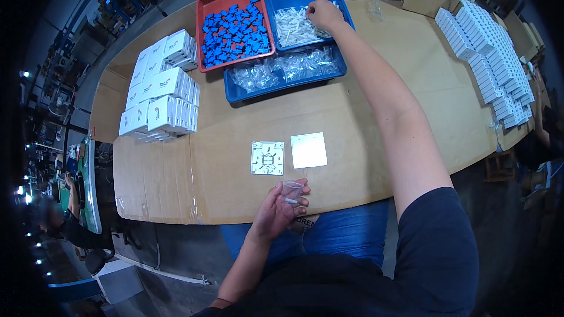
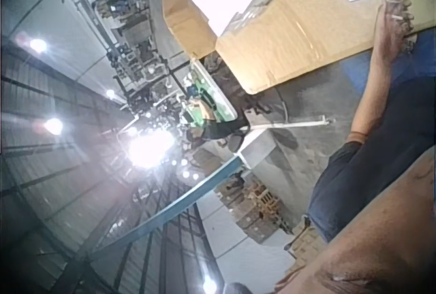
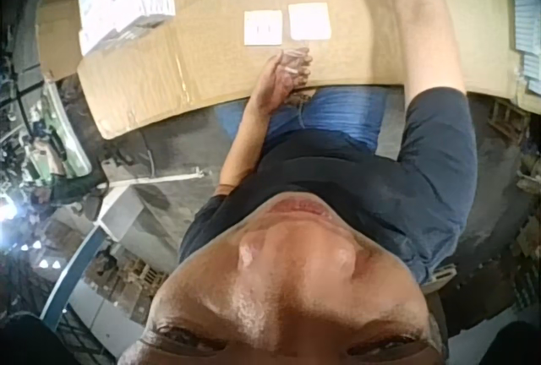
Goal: The recorder packages a small electronic component by placing it in a plastic bag and then into a white cardboard box.
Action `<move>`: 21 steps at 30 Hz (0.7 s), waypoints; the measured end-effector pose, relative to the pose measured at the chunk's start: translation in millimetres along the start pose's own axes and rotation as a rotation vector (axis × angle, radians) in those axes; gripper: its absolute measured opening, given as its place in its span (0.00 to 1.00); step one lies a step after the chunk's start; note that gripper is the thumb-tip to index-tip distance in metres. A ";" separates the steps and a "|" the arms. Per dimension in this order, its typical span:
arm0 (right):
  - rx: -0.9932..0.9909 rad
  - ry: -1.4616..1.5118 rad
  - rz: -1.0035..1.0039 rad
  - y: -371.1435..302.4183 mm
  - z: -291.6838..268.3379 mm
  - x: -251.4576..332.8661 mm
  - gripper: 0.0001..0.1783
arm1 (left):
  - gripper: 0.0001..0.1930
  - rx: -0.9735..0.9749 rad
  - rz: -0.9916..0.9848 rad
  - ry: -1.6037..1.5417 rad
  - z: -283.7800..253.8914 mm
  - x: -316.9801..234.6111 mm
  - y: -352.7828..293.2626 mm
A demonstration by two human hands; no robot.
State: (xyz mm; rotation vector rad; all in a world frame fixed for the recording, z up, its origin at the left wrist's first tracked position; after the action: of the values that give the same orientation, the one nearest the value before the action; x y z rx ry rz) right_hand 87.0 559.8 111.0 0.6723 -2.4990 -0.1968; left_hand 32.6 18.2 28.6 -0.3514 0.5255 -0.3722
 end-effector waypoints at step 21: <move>0.043 1.040 0.112 -292.6 -48.9 81.8 0.11 | 0.27 0.000 0.165 -0.105 12.2 -15.6 4.9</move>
State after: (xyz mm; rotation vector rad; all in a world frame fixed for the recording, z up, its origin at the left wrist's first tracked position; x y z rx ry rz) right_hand 177.4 265.6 111.2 0.4653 -1.5278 0.2101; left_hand 28.0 31.9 42.9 -0.3235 0.4482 -0.1929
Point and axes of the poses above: each hand's wrist, its own y-axis towards the middle knuckle, its own z-axis out of the palm, x = y × z, the point moved 4 cm from there along y, towards the middle knuckle
